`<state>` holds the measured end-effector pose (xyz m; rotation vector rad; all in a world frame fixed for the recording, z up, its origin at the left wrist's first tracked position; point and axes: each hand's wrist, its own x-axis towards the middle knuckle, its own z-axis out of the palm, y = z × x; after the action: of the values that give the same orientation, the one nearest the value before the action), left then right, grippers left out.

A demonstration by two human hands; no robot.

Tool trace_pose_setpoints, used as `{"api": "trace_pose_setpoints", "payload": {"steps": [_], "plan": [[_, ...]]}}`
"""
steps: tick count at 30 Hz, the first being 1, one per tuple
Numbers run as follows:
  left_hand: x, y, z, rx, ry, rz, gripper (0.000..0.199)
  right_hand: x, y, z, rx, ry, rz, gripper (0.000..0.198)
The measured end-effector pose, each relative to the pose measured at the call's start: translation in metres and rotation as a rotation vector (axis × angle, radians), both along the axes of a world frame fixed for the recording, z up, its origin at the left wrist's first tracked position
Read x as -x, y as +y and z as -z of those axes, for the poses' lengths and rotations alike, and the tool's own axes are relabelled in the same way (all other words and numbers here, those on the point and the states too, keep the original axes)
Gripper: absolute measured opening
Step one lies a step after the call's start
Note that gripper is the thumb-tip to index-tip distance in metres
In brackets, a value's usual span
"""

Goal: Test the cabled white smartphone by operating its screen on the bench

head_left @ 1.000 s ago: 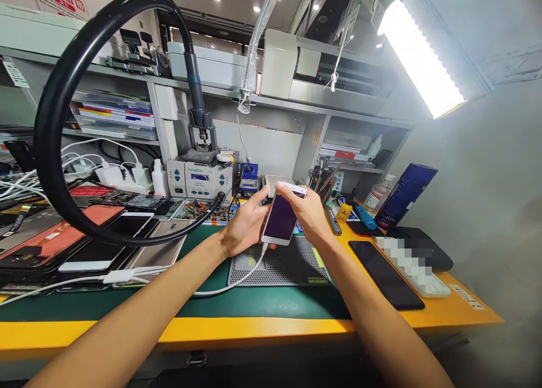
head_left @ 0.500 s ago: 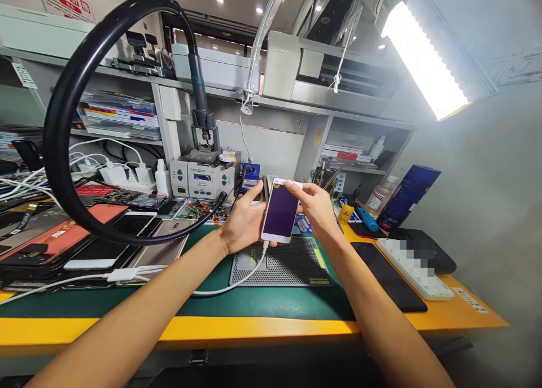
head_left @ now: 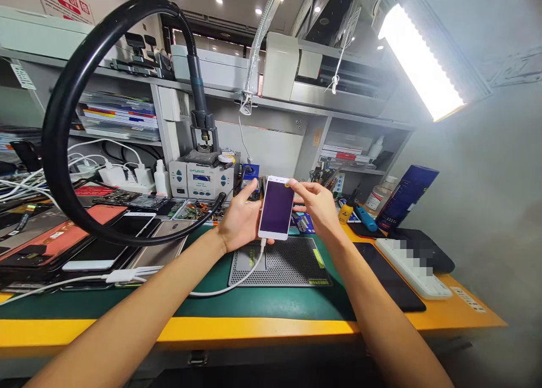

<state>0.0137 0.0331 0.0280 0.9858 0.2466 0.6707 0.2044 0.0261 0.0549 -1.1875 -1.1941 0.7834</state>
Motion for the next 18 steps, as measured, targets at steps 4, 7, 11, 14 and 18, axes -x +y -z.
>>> {"api": "trace_pose_setpoints", "payload": {"steps": [4, 7, 11, 14, 18], "plan": [[0.0006, 0.0013, 0.0003, 0.010, -0.009, 0.002, 0.084, -0.0020, 0.0005, -0.0007, 0.002, -0.003, -0.002, 0.053], [0.0010, 0.0021, 0.0009, 0.012, -0.030, 0.013, 0.083, -0.0023, 0.0005, -0.0009, 0.008, -0.005, 0.000, 0.053], [0.0016, 0.0028, 0.0011, 0.012, -0.029, 0.009, 0.083, -0.0027, 0.0012, -0.0002, 0.010, -0.003, 0.005, 0.052], [0.0020, 0.0032, 0.0010, 0.012, -0.031, 0.015, 0.083, -0.0031, 0.0019, 0.0005, 0.008, -0.008, 0.004, 0.053], [0.0021, 0.0041, 0.0014, 0.016, -0.049, 0.035, 0.083, -0.0028, 0.0017, 0.0005, 0.012, -0.018, -0.004, 0.054]]}}
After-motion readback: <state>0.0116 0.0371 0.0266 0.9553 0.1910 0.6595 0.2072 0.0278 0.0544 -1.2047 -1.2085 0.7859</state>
